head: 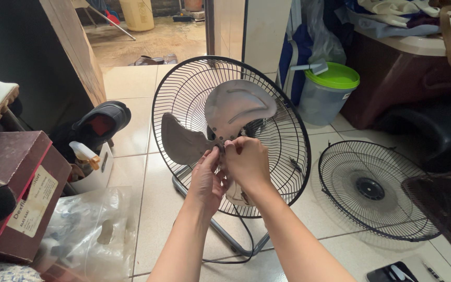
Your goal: The person assembles a table fan by attaching the fan blades to the motor hub and securing them with a nut. They then place the front wire cage over the blades and fasten it to the fan stand. The task is performed on a tiled floor in a cluttered room.
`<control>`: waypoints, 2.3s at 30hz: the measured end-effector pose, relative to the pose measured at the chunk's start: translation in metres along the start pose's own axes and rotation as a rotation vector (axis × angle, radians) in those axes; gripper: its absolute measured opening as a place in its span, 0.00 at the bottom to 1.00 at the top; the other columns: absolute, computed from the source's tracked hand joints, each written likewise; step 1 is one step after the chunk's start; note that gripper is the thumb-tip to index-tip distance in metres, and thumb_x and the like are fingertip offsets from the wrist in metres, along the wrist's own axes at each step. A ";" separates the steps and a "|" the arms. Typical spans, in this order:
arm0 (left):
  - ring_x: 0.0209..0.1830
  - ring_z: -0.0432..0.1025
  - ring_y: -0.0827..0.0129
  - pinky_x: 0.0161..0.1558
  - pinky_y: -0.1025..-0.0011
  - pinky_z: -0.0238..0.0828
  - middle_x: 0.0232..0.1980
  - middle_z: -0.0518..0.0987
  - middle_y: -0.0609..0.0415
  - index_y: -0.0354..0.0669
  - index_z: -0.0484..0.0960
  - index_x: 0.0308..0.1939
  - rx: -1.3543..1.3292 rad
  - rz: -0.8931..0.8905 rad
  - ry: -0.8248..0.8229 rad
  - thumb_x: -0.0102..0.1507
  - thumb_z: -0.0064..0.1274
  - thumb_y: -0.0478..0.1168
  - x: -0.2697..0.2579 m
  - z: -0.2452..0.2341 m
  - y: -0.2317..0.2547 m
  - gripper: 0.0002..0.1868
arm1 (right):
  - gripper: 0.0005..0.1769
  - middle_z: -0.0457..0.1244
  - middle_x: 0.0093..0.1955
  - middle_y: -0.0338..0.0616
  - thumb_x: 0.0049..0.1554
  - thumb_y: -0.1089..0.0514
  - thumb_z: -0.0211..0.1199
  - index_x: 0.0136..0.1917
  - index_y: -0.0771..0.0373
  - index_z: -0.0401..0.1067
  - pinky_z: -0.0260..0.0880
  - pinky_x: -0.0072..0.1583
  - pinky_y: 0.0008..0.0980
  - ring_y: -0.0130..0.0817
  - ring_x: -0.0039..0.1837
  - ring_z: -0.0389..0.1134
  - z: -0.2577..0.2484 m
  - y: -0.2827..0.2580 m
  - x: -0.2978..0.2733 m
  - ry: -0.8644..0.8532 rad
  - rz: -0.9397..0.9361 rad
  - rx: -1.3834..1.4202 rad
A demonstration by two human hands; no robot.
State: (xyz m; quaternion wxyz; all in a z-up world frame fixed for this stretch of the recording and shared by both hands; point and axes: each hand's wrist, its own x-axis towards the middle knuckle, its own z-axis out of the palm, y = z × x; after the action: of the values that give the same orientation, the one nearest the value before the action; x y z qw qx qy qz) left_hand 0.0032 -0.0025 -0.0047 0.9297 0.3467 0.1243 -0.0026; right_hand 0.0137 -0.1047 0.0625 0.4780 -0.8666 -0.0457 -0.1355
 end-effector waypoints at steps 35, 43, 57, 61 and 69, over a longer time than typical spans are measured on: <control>0.45 0.73 0.72 0.45 0.66 0.67 0.46 0.79 0.67 0.61 0.75 0.48 0.022 0.039 0.030 0.63 0.56 0.48 0.011 -0.008 -0.006 0.11 | 0.14 0.72 0.38 0.48 0.54 0.51 0.63 0.39 0.65 0.77 0.74 0.48 0.41 0.46 0.44 0.76 -0.005 -0.004 -0.004 0.028 -0.067 -0.054; 0.43 0.72 0.71 0.46 0.65 0.68 0.45 0.79 0.68 0.62 0.75 0.47 0.019 0.025 0.034 0.62 0.55 0.49 0.010 -0.007 -0.006 0.10 | 0.13 0.73 0.38 0.46 0.53 0.51 0.64 0.41 0.63 0.78 0.74 0.47 0.41 0.44 0.44 0.76 -0.013 -0.016 -0.011 0.023 -0.040 -0.100; 0.54 0.71 0.65 0.55 0.63 0.70 0.51 0.77 0.53 0.44 0.72 0.56 -0.065 0.238 0.408 0.61 0.55 0.43 -0.006 0.032 -0.017 0.20 | 0.20 0.69 0.47 0.63 0.54 0.61 0.56 0.59 0.69 0.71 0.72 0.54 0.46 0.56 0.53 0.73 -0.040 0.001 -0.001 -0.155 -0.291 -0.107; 0.59 0.70 0.62 0.59 0.62 0.68 0.60 0.72 0.50 0.43 0.63 0.64 -0.110 0.363 0.522 0.63 0.44 0.39 -0.054 0.079 -0.027 0.24 | 0.17 0.70 0.48 0.62 0.56 0.56 0.60 0.53 0.70 0.76 0.71 0.54 0.45 0.55 0.53 0.72 -0.083 -0.015 -0.011 -0.327 -0.223 -0.252; 0.79 0.51 0.62 0.72 0.63 0.57 0.79 0.49 0.47 0.38 0.56 0.70 0.222 0.718 0.221 0.68 0.38 0.37 -0.154 0.183 -0.074 0.25 | 0.16 0.75 0.49 0.44 0.58 0.59 0.61 0.58 0.66 0.76 0.76 0.51 0.27 0.27 0.50 0.75 -0.189 -0.018 -0.037 -0.313 -0.138 0.279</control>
State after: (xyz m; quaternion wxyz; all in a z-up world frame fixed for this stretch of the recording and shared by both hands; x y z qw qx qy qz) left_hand -0.1106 -0.1888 0.1167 0.8094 0.4646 0.0936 0.3466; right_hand -0.0621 -0.2522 0.1629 0.5699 -0.7975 -0.1965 -0.0242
